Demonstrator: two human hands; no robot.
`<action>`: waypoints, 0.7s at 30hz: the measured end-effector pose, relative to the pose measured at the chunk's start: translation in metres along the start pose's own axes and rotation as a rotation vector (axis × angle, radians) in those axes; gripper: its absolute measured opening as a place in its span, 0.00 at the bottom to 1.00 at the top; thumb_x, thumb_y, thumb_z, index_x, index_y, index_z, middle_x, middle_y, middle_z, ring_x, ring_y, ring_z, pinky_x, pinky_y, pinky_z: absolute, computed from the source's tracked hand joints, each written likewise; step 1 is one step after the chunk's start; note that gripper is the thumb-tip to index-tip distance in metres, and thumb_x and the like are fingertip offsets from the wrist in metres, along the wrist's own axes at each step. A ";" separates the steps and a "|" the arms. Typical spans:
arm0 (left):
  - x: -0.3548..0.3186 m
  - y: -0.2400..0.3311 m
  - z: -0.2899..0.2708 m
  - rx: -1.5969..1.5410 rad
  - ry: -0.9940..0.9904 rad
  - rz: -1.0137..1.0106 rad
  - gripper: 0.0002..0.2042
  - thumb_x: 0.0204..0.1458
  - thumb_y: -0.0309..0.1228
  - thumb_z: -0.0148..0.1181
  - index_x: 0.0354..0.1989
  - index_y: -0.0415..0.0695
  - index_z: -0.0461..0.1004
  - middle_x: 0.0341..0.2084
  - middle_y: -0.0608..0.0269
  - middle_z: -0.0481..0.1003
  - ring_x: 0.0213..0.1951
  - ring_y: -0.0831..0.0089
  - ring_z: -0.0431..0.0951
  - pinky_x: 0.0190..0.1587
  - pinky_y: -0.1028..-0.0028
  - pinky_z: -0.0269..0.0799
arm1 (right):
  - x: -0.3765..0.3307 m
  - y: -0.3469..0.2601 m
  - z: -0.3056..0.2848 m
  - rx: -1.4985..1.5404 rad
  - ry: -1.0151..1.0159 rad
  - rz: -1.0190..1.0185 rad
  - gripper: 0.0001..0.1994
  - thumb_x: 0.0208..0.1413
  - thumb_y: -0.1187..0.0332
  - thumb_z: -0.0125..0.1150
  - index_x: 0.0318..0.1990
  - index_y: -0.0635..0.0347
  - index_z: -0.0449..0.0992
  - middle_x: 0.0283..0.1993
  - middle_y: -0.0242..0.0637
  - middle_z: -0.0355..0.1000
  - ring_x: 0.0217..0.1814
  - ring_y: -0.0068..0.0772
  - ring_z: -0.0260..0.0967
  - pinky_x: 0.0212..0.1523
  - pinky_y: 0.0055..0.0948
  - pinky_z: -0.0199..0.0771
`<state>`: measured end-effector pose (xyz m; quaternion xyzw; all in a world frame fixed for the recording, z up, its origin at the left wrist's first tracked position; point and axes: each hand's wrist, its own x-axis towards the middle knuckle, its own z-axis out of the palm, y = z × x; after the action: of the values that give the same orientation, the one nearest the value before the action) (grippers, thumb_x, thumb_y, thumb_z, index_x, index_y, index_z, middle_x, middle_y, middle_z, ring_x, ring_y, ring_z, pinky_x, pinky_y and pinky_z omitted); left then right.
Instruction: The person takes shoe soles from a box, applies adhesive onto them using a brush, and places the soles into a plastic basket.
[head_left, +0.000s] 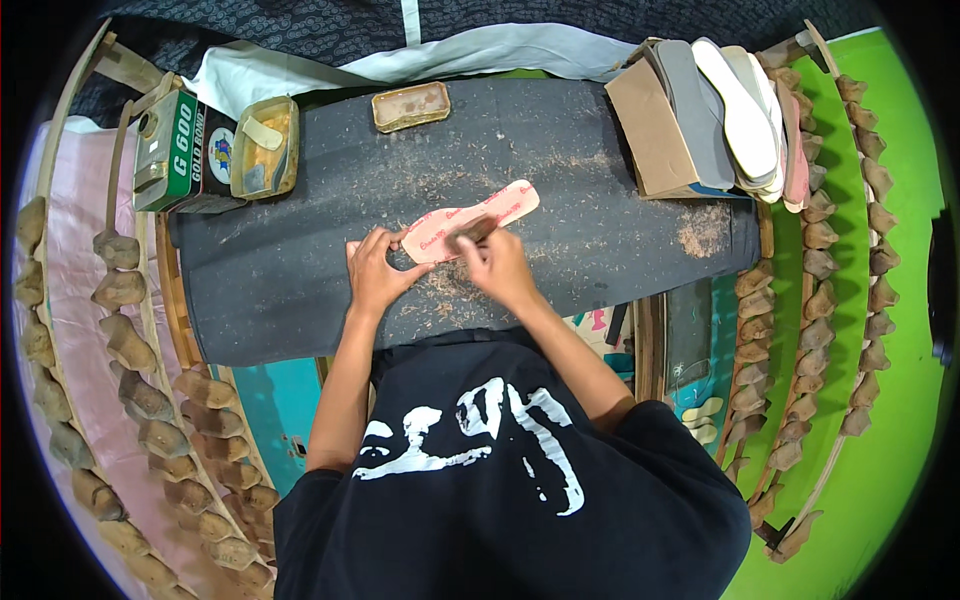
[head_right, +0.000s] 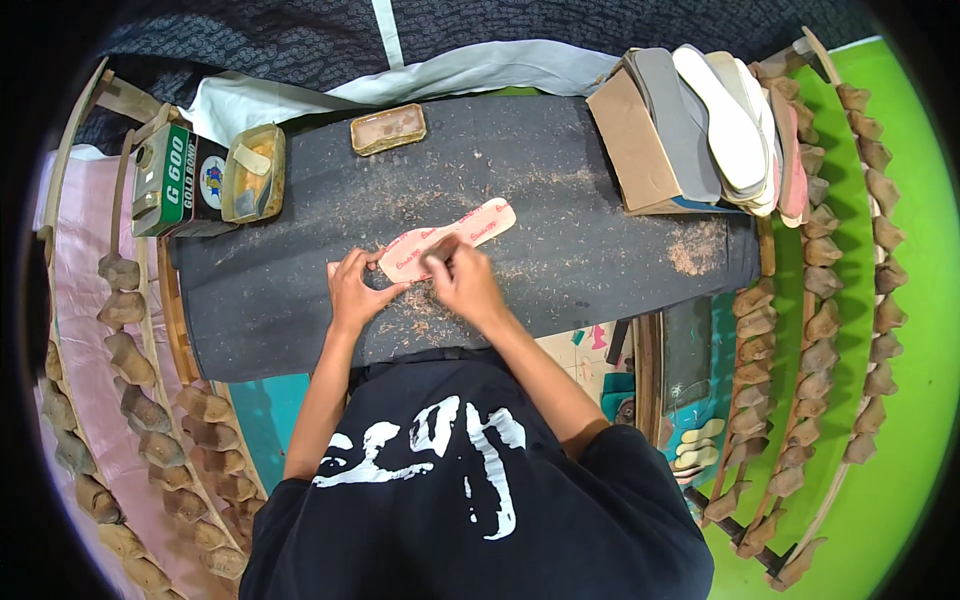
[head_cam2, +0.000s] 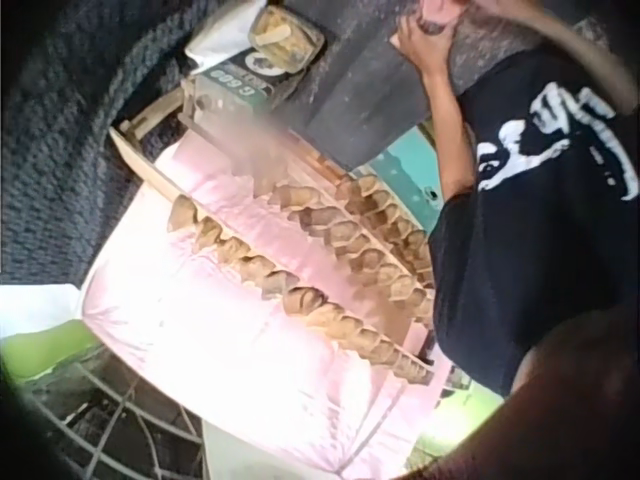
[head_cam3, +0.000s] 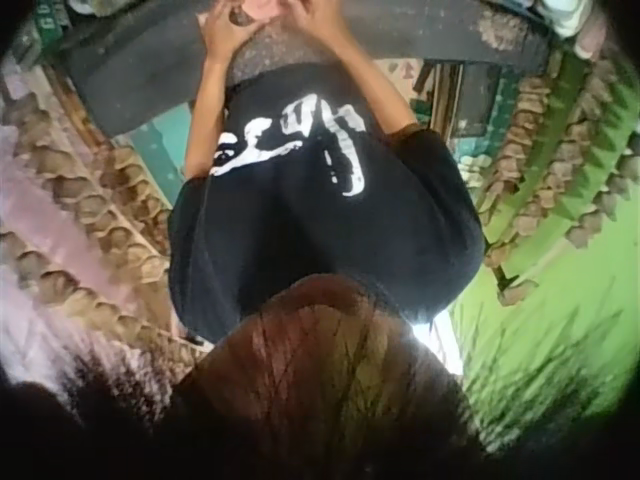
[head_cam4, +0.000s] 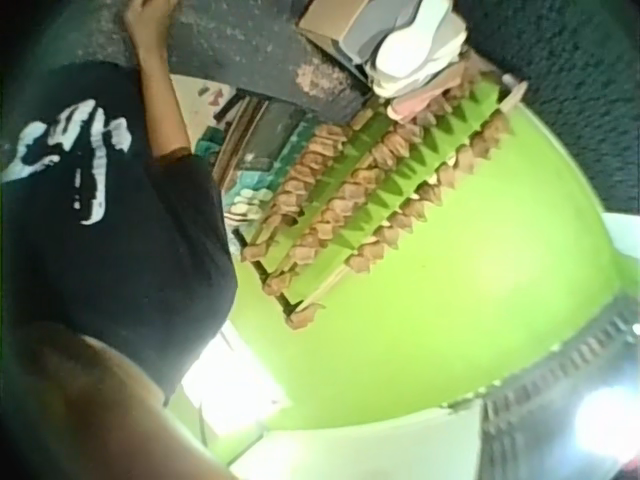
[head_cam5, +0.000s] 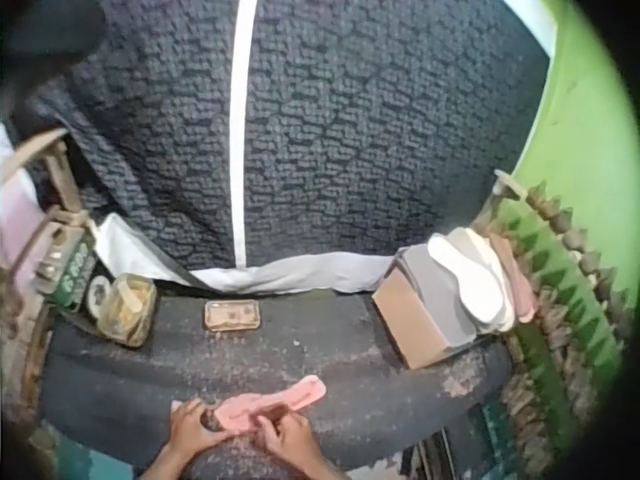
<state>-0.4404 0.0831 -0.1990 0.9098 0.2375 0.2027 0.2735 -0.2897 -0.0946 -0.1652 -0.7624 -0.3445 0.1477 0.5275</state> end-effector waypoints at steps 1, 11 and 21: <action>-0.002 0.000 -0.001 0.005 0.001 -0.009 0.33 0.29 0.52 0.87 0.45 0.48 0.85 0.32 0.72 0.75 0.38 0.70 0.77 0.48 0.65 0.61 | 0.006 0.014 -0.010 0.022 0.015 0.094 0.08 0.65 0.69 0.66 0.43 0.65 0.78 0.33 0.49 0.81 0.33 0.44 0.83 0.35 0.38 0.82; -0.002 -0.001 -0.001 0.032 0.003 -0.014 0.34 0.27 0.51 0.88 0.46 0.49 0.85 0.31 0.72 0.75 0.37 0.71 0.77 0.48 0.67 0.61 | 0.023 0.034 -0.074 -0.480 0.085 -0.271 0.10 0.57 0.81 0.63 0.46 0.65 0.77 0.39 0.47 0.78 0.39 0.52 0.80 0.40 0.44 0.81; -0.002 0.004 -0.001 0.037 0.055 0.015 0.33 0.29 0.51 0.87 0.46 0.48 0.86 0.33 0.70 0.77 0.38 0.71 0.79 0.49 0.66 0.63 | 0.003 0.030 -0.034 -0.196 -0.006 0.036 0.10 0.65 0.67 0.68 0.37 0.66 0.80 0.37 0.56 0.79 0.38 0.60 0.79 0.37 0.50 0.76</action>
<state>-0.4415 0.0796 -0.1959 0.9106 0.2418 0.2253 0.2482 -0.2560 -0.1225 -0.1785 -0.8158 -0.3452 0.1252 0.4468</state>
